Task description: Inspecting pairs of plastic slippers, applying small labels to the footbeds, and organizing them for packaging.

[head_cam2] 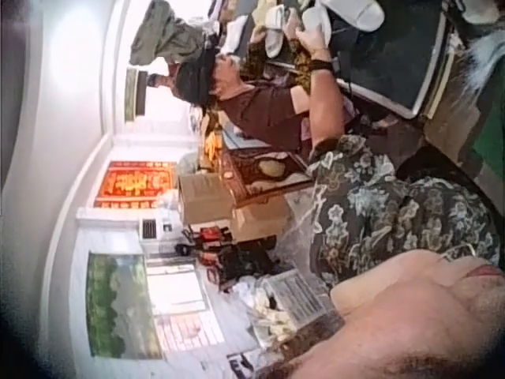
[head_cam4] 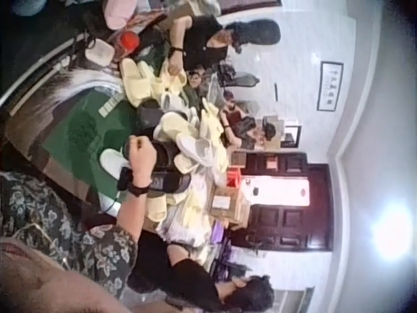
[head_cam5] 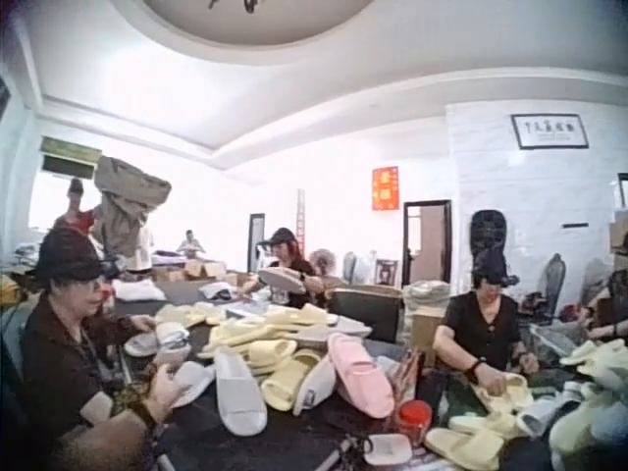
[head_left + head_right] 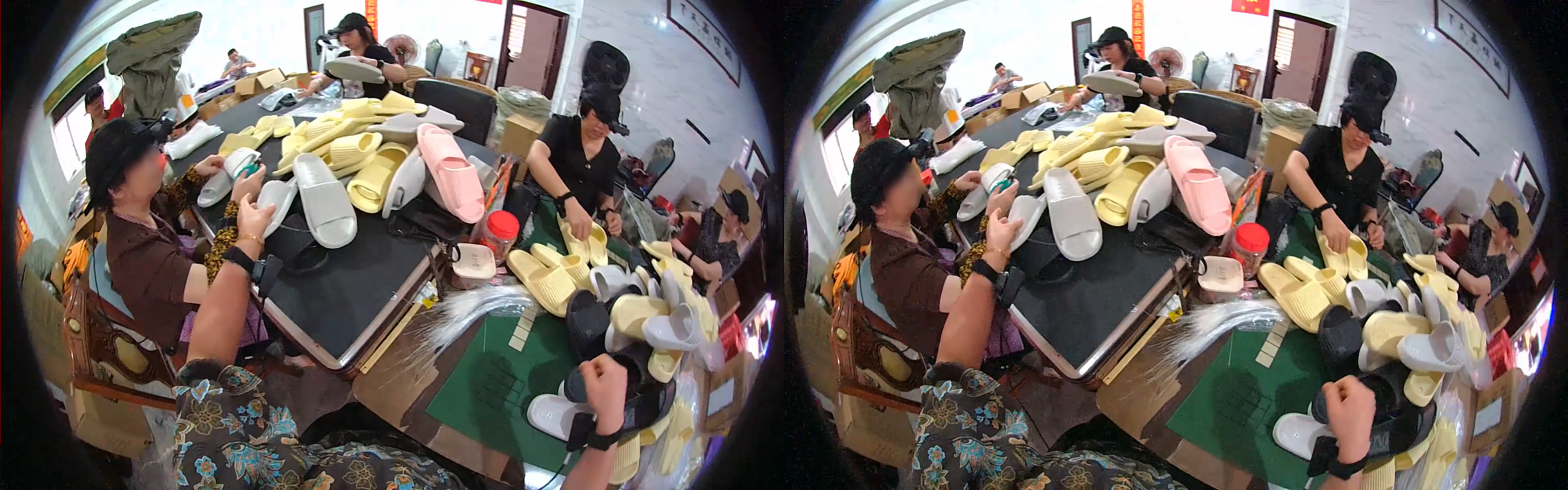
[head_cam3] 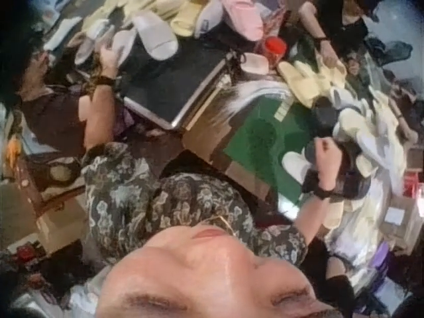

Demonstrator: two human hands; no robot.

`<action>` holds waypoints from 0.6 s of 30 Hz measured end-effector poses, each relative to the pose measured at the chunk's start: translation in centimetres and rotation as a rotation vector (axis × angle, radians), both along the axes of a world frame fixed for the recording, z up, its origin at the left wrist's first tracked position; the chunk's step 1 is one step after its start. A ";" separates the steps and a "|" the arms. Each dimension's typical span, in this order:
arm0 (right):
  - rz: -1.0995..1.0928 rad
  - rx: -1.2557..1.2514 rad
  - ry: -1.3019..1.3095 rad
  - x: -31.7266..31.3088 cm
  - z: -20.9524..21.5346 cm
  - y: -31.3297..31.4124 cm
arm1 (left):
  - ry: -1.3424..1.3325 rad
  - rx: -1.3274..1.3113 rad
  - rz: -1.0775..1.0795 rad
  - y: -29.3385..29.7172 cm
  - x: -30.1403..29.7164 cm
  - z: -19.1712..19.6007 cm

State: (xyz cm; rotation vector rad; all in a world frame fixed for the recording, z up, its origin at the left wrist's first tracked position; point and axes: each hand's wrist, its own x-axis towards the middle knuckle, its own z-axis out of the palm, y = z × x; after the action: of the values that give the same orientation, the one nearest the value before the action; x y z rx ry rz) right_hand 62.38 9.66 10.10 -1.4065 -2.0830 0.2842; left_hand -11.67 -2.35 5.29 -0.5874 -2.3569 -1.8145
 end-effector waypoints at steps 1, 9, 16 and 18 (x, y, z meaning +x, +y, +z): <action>0.034 -0.020 -0.012 -0.4 -0.5 -0.5 | -0.061 0.109 0.008 0.8 0.4 0.0; 0.159 -0.122 -0.046 -1.6 -0.6 -1.5 | 0.116 0.521 -0.065 -1.1 9.6 8.5; 0.176 -0.105 0.080 -1.6 0.2 -2.3 | 0.158 0.608 -0.567 -3.8 23.7 17.8; 0.149 -0.134 0.154 -2.5 1.2 -3.0 | 0.203 0.606 -0.656 -4.4 26.6 19.4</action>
State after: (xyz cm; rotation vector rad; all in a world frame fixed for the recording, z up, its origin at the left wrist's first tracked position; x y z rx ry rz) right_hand 59.85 6.68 11.30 -1.2628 -2.0759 0.5848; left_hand 14.90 -6.76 24.71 -1.4577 -1.4355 -2.4030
